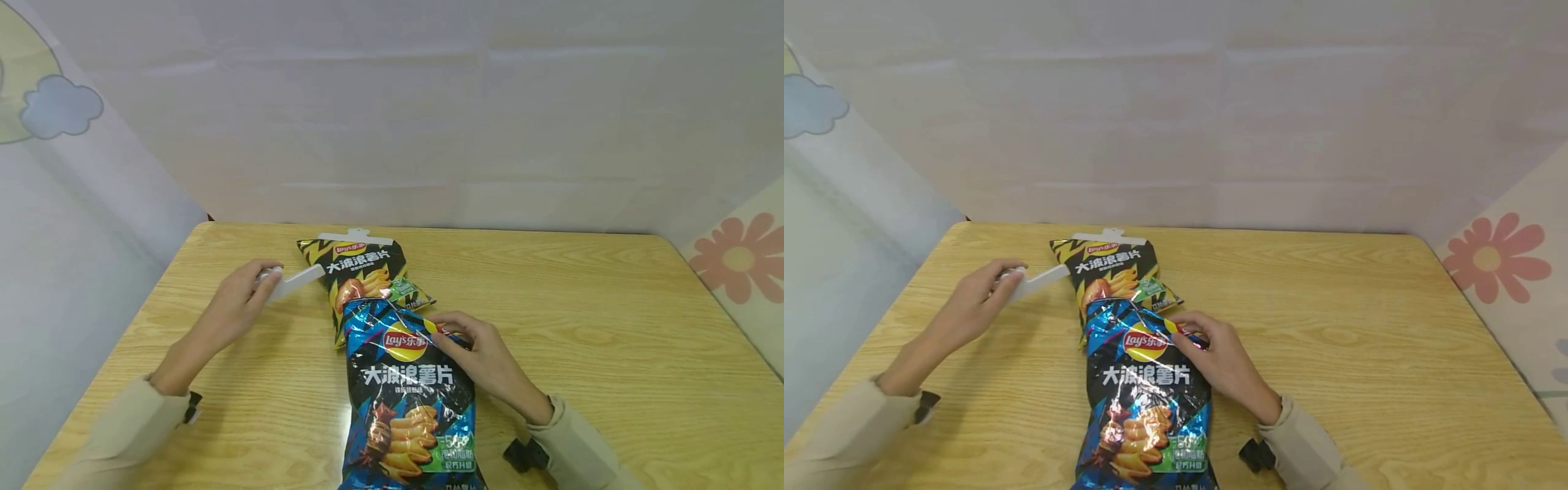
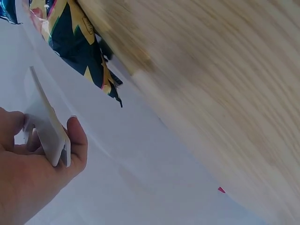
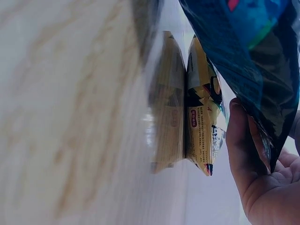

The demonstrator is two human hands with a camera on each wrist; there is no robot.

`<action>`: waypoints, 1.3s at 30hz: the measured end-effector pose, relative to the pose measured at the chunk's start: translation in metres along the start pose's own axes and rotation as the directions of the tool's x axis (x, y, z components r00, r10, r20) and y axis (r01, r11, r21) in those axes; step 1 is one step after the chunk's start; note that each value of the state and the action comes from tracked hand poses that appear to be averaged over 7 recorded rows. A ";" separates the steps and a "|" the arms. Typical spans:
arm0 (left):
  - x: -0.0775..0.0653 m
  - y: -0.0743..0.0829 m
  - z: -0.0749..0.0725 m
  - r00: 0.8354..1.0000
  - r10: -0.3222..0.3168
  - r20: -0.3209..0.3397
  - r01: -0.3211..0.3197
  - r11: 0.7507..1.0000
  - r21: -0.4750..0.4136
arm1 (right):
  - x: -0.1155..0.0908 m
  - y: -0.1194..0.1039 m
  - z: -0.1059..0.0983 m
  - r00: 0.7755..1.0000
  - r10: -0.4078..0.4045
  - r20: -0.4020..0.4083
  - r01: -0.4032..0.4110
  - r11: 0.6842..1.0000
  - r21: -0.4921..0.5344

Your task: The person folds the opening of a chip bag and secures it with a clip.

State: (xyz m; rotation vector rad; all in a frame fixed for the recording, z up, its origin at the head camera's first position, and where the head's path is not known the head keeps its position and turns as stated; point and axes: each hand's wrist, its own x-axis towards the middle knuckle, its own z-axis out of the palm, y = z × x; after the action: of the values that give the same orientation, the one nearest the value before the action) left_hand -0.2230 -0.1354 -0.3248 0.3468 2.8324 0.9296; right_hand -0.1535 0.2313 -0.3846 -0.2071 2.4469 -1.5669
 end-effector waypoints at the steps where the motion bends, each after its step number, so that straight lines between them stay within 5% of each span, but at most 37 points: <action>1: 0.001 0.001 0.001 1.000 0.007 -0.001 -0.007 1.000 0.001 | 0.000 0.000 0.000 1.000 -0.001 0.001 0.001 1.000 0.000; 10: 0.011 0.005 0.009 0.995 0.100 -0.018 -0.099 0.994 0.043 | 0.001 0.001 0.000 1.000 0.004 0.014 -0.004 1.000 0.019; 30: 0.023 0.025 0.019 0.998 0.027 0.053 -0.029 0.999 0.029 | 0.002 0.003 0.000 1.000 0.003 0.023 -0.003 1.000 0.011; 39: 0.027 0.034 0.024 0.996 0.063 0.063 -0.063 0.998 -0.002 | 0.002 0.004 0.000 1.000 0.001 0.018 -0.001 1.000 -0.002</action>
State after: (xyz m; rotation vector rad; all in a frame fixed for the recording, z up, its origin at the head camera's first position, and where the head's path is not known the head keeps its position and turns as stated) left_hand -0.2386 -0.0880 -0.3250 0.4591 2.7786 0.9136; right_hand -0.1554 0.2325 -0.3881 -0.2197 2.4345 -1.5556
